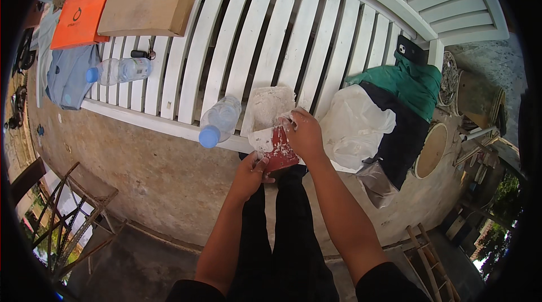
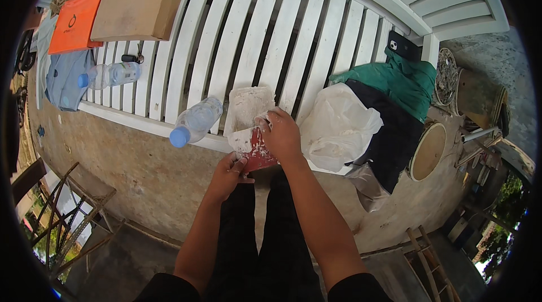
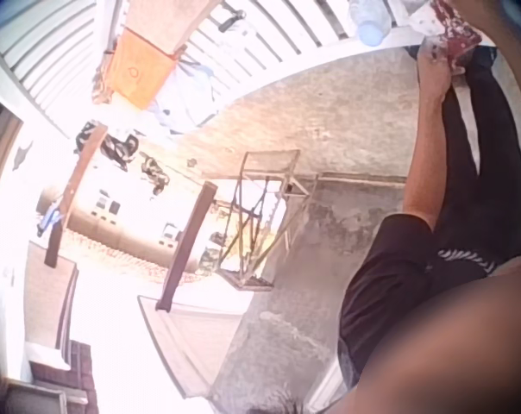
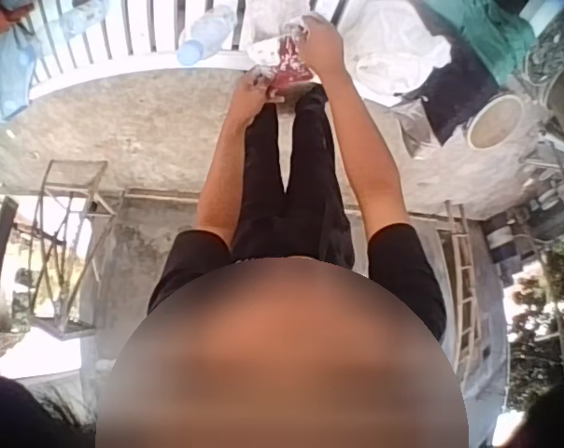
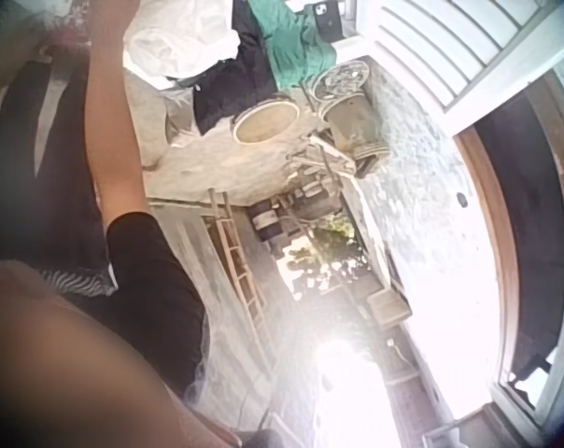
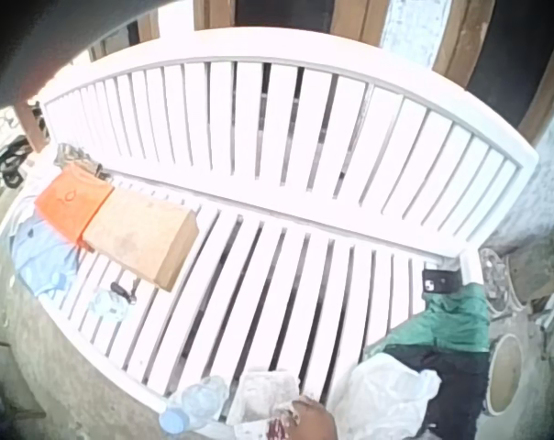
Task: Mixing and applying wall filler or plaster to a surface using a scraper.
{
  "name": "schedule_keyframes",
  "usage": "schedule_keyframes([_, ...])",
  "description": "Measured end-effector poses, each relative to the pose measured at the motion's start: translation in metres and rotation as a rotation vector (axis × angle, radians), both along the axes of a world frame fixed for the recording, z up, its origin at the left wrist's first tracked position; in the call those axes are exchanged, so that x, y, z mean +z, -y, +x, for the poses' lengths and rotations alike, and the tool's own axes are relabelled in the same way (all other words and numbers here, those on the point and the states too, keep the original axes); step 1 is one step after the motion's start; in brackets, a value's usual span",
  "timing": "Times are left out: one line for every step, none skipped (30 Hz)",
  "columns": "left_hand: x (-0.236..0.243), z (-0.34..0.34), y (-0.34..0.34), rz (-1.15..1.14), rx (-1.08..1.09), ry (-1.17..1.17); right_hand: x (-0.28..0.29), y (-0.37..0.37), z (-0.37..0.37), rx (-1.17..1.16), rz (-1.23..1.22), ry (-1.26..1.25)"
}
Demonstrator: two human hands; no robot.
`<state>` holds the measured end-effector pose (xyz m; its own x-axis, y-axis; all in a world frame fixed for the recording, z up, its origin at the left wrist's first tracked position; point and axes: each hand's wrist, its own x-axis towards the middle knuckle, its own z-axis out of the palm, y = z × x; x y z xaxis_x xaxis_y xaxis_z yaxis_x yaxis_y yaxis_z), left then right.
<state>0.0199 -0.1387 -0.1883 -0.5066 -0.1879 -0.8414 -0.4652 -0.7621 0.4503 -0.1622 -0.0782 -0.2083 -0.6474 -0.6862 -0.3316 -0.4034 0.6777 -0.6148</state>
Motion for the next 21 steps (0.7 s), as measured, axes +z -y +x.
schedule_keyframes([0.0, 0.0, 0.003, -0.001, 0.002, 0.003, 0.006, 0.001, 0.0, 0.013, 0.009, 0.023])
schedule_keyframes([0.001, 0.001, 0.006, -0.02, -0.034, 0.014, 0.009, 0.0, 0.002, 0.026, 0.017, 0.046])
schedule_keyframes([0.001, 0.001, 0.009, -0.038, -0.072, 0.02, 0.008, -0.003, 0.002, 0.026, 0.017, 0.044])
schedule_keyframes([-0.001, 0.002, 0.01, -0.039, -0.072, 0.019, 0.003, -0.009, 0.003, 0.028, -0.033, -0.018])
schedule_keyframes([-0.006, 0.003, 0.011, -0.04, -0.089, 0.031, -0.002, -0.014, 0.004, 0.03, -0.084, -0.079])
schedule_keyframes([-0.006, 0.002, 0.012, -0.038, -0.108, 0.043, -0.006, -0.019, 0.006, 0.029, -0.082, -0.081])
schedule_keyframes([-0.007, 0.0, 0.013, -0.036, -0.109, 0.041, -0.01, -0.023, 0.007, 0.022, -0.106, -0.115])
schedule_keyframes([-0.007, -0.002, 0.014, -0.038, -0.113, 0.052, -0.014, -0.029, 0.008, 0.015, -0.13, -0.15])
schedule_keyframes([-0.007, -0.003, 0.016, -0.043, -0.115, 0.067, -0.013, -0.031, 0.008, 0.015, -0.131, -0.148])
schedule_keyframes([-0.007, -0.003, 0.017, -0.043, -0.114, 0.069, -0.013, -0.033, 0.007, -0.115, -0.173, 0.263])
schedule_keyframes([-0.008, -0.003, 0.018, -0.045, -0.121, 0.065, -0.012, -0.036, 0.007, -0.244, -0.21, 0.675])
schedule_keyframes([-0.008, -0.002, 0.019, -0.047, -0.128, 0.063, -0.009, -0.036, 0.007, -0.243, -0.211, 0.676])
schedule_keyframes([-0.009, -0.001, 0.019, -0.047, -0.128, 0.064, -0.006, -0.036, 0.008, -0.416, -0.267, 0.922])
schedule_keyframes([-0.01, 0.0, 0.019, -0.044, -0.124, 0.075, -0.003, -0.037, 0.008, -0.591, -0.322, 1.166])
schedule_keyframes([-0.011, 0.001, 0.02, -0.042, -0.121, 0.086, 0.002, -0.037, 0.007, -0.591, -0.323, 1.168])
schedule_keyframes([-0.012, 0.003, 0.02, -0.043, -0.12, 0.088, 0.005, -0.039, 0.006, -0.635, -0.373, 1.247])
schedule_keyframes([-0.013, 0.005, 0.02, -0.045, -0.135, 0.088, 0.007, -0.039, 0.006, -0.68, -0.424, 1.327])
schedule_keyframes([-0.014, 0.004, 0.019, -0.043, -0.153, 0.083, 0.007, -0.04, 0.005, -0.683, -0.424, 1.323])
schedule_keyframes([-0.015, 0.004, 0.018, -0.041, -0.155, 0.08, 0.006, -0.041, 0.005, -0.67, -0.409, 1.292])
schedule_keyframes([-0.015, 0.003, 0.017, -0.044, -0.166, 0.078, 0.005, -0.042, 0.005, -0.656, -0.393, 1.261])
schedule_keyframes([-0.015, 0.002, 0.016, -0.049, -0.177, 0.078, 0.004, -0.041, 0.005, -0.658, -0.394, 1.261])
